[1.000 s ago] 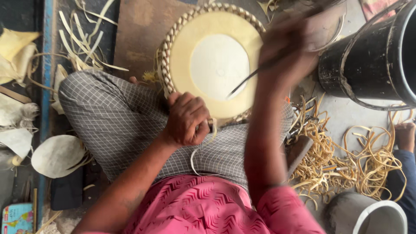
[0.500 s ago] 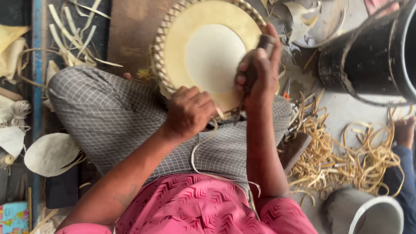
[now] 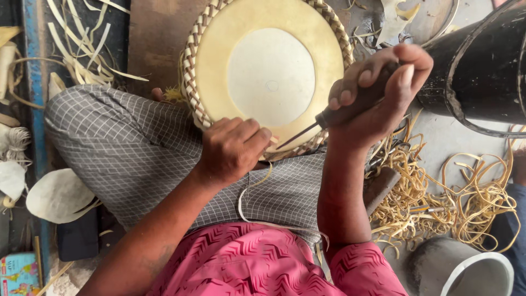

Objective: The person repairs a percussion instrument by hand using a tool to tighten and trim material around the drum head.

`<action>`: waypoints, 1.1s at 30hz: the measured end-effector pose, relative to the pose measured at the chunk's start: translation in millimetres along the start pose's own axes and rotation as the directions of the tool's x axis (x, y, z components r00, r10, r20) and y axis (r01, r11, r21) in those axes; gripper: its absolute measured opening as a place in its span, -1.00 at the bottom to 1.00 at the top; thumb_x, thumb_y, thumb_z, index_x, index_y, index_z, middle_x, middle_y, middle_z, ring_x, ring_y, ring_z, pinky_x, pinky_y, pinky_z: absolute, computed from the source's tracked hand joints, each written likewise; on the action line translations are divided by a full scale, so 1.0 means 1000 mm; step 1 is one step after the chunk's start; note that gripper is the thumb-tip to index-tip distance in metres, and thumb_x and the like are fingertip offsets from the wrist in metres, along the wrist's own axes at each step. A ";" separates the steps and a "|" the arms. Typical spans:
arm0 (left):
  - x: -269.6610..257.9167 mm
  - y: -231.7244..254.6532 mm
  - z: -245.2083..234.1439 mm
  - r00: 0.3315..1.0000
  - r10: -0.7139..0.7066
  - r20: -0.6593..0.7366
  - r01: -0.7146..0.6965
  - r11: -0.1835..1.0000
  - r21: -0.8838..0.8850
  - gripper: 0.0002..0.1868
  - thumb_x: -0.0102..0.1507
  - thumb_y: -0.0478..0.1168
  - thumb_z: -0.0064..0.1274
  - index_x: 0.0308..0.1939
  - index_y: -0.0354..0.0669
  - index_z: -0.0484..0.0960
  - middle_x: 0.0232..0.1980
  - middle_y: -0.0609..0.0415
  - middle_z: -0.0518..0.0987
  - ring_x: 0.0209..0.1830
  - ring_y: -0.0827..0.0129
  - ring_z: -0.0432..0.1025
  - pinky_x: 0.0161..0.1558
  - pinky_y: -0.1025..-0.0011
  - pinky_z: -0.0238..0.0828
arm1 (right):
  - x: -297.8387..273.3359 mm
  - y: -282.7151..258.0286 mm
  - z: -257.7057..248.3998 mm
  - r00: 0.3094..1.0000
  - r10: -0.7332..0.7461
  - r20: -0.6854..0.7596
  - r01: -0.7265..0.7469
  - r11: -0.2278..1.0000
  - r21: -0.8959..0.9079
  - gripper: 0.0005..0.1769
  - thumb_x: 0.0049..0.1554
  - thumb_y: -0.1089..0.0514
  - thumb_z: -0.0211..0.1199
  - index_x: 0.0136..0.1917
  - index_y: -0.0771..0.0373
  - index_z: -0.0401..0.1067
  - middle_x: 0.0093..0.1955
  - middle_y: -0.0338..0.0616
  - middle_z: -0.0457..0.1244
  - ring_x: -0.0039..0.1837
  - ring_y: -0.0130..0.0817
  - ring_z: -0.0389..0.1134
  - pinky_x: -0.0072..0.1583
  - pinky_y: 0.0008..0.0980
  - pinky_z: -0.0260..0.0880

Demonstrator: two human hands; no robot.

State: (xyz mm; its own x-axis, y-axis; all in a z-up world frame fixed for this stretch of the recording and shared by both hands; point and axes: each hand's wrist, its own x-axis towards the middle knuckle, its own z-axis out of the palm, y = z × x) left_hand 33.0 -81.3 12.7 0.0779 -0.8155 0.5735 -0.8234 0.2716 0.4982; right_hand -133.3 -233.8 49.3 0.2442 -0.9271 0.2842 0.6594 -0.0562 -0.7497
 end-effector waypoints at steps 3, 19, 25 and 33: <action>0.000 -0.002 -0.001 1.000 -0.010 -0.002 0.010 1.000 0.004 -0.84 0.27 -0.17 0.30 -0.32 -0.10 0.65 -0.47 0.23 0.47 -0.50 0.47 0.43 -0.48 0.42 0.27 | 0.000 0.002 0.011 0.999 0.001 0.038 0.000 1.000 -0.026 -0.72 0.53 -0.03 0.04 0.29 0.21 0.18 -0.17 -0.06 0.13 -0.39 -0.37 0.11 -0.35 -0.37 0.16; 0.008 -0.006 0.006 0.997 -0.069 -0.026 0.068 0.997 -0.024 -0.82 0.36 -0.19 0.21 -0.32 -0.08 0.58 -0.49 0.23 0.40 -0.55 0.49 0.36 -0.48 0.38 0.25 | -0.006 0.033 0.062 0.788 0.421 0.449 -0.424 0.900 -0.100 -0.72 0.36 0.10 0.25 0.03 0.24 0.18 -0.27 -0.18 0.18 -0.40 -0.57 0.14 -0.38 -0.55 0.19; 0.014 -0.003 -0.007 0.999 -0.042 0.001 0.042 0.999 -0.028 -0.83 0.30 -0.18 0.25 -0.31 -0.12 0.59 -0.48 0.16 0.43 -0.48 0.34 0.41 -0.41 0.31 0.29 | -0.017 0.018 0.052 0.804 0.482 0.347 -0.482 0.871 -0.093 -0.67 0.34 0.00 0.27 0.07 0.28 0.25 -0.23 -0.20 0.25 -0.37 -0.50 0.25 -0.30 -0.52 0.29; -0.059 0.025 -0.033 0.914 -0.400 0.065 0.401 0.871 -0.285 -0.84 0.39 -0.16 0.20 -0.20 -0.14 0.60 -0.31 0.08 0.54 -0.35 0.25 0.48 -0.23 0.26 0.37 | -0.152 -0.029 0.003 0.798 0.544 -0.260 -0.378 0.116 -0.918 -0.76 0.21 0.08 0.28 -0.02 0.33 0.53 -0.30 -0.21 0.30 -0.28 -0.43 0.30 -0.23 -0.48 0.30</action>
State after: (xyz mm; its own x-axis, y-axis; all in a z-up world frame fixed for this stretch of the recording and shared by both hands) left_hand 26.6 -9.2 12.9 0.3638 -0.8876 0.2823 -0.5255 0.0547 0.8491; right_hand -187.6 -89.9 29.5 0.3687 -0.8665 -0.3364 -0.6690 0.0039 -0.7433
